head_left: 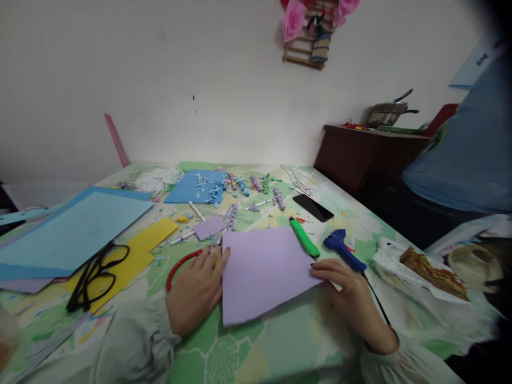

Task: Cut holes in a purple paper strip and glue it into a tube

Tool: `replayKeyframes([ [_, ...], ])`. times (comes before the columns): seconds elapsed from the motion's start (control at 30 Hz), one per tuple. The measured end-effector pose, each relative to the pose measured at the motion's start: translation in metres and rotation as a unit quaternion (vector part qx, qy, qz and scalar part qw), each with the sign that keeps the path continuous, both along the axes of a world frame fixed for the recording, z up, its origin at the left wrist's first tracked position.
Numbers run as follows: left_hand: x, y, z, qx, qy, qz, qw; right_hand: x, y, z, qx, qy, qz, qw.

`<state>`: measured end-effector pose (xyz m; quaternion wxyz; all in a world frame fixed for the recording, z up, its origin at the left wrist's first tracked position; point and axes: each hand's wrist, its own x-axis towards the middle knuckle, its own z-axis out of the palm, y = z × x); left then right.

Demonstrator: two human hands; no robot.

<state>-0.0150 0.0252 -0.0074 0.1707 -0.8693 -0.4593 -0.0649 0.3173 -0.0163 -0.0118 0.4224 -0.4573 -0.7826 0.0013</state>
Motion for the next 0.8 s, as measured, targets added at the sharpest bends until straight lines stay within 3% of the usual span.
replayKeyframes([
  [0.2, -0.014, 0.022, -0.003, -0.028, 0.027, 0.017, 0.999, 0.016, -0.020, -0.003, -0.023, -0.011, -0.011, 1.000],
  [0.57, -0.058, 0.066, 0.005, -0.004, 0.006, 0.082, 0.997, -0.019, -0.029, -0.002, -0.039, -0.065, 0.052, 0.996],
  [0.67, -0.055, 0.057, 0.009, 0.009, -0.024, 0.042, 0.999, -0.023, -0.030, -0.006, -0.032, -0.081, 0.049, 0.995],
  [0.8, -0.035, 0.010, 0.012, 0.004, -0.056, -0.064, 0.996, -0.027, -0.030, -0.017, -0.013, -0.085, 0.031, 0.996],
])
